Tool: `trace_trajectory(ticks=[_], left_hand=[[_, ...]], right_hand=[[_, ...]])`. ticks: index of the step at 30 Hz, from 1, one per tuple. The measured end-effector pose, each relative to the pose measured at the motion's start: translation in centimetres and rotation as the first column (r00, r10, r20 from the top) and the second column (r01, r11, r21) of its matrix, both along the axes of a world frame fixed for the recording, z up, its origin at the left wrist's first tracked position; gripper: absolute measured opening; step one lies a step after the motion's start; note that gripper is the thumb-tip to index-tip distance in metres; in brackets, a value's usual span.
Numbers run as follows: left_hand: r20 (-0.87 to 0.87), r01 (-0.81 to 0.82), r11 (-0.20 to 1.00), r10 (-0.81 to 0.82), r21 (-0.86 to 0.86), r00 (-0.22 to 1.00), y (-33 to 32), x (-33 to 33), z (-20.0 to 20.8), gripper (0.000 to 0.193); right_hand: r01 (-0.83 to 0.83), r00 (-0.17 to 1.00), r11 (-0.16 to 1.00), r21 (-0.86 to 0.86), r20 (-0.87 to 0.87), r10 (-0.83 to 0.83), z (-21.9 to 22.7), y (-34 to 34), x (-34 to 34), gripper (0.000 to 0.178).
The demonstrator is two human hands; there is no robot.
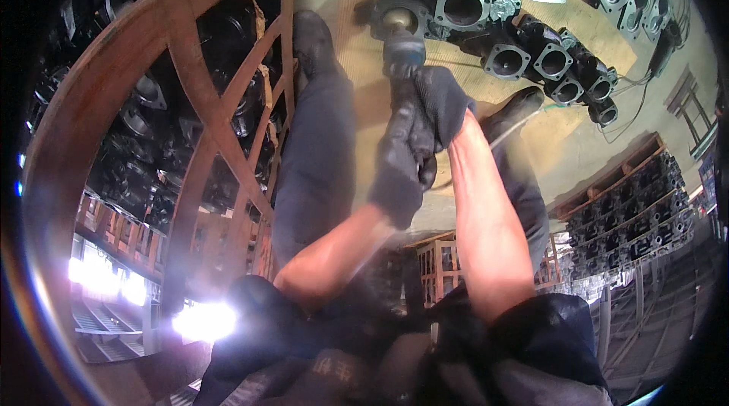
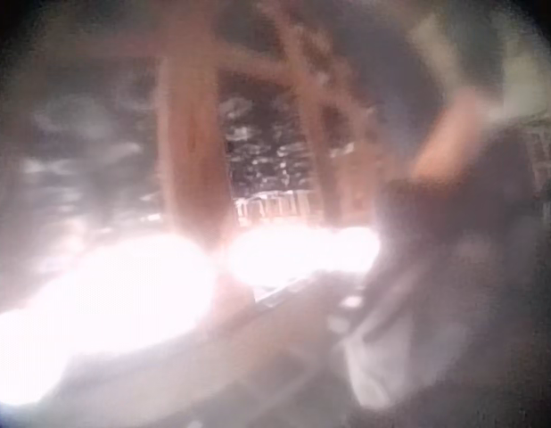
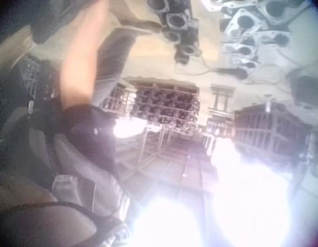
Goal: The person sits on the floor and uses a handheld angle grinder to smooth the surfaces of several metal engine parts. They handle the parts one at a time, grinding the edges and then placing them aside.
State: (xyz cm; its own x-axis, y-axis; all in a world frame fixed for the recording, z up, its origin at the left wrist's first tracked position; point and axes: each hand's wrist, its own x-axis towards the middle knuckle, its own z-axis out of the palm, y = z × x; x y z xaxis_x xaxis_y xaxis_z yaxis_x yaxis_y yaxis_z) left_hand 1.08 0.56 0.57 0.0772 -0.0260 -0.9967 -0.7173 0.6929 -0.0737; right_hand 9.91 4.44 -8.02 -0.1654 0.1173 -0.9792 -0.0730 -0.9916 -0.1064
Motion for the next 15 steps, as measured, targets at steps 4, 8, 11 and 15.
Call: trace_trajectory(ticks=[4, 8, 11, 15], left_hand=[[-0.02, 0.048, 0.999, -0.049, -0.022, 0.999, -0.5, -0.4, 2.1, 0.036], [-0.041, 0.065, 0.996, -0.067, -0.061, 0.997, -0.3, -0.4, 2.5, 0.036], [0.021, 0.098, 0.99, -0.097, -0.103, 0.995, 0.7, -1.0, 1.9, 0.037], [0.01, 0.073, 0.993, -0.072, -0.098, 0.997, 1.3, -0.7, 1.6, 0.037]], right_hand=[[0.019, 1.0, 0.993, 0.117, 0.012, -0.021, 3.5, 1.0, -0.7, 0.022], [-0.299, 0.954, 0.898, 0.324, 0.124, 0.273, 2.0, -0.7, -0.5, 0.023], [0.082, 0.996, 0.997, 0.009, 0.018, -0.082, 3.4, 2.1, -1.1, 0.025], [-0.08, 0.996, 0.995, -0.06, -0.042, 0.077, 2.0, 1.9, -0.1, 0.028]])
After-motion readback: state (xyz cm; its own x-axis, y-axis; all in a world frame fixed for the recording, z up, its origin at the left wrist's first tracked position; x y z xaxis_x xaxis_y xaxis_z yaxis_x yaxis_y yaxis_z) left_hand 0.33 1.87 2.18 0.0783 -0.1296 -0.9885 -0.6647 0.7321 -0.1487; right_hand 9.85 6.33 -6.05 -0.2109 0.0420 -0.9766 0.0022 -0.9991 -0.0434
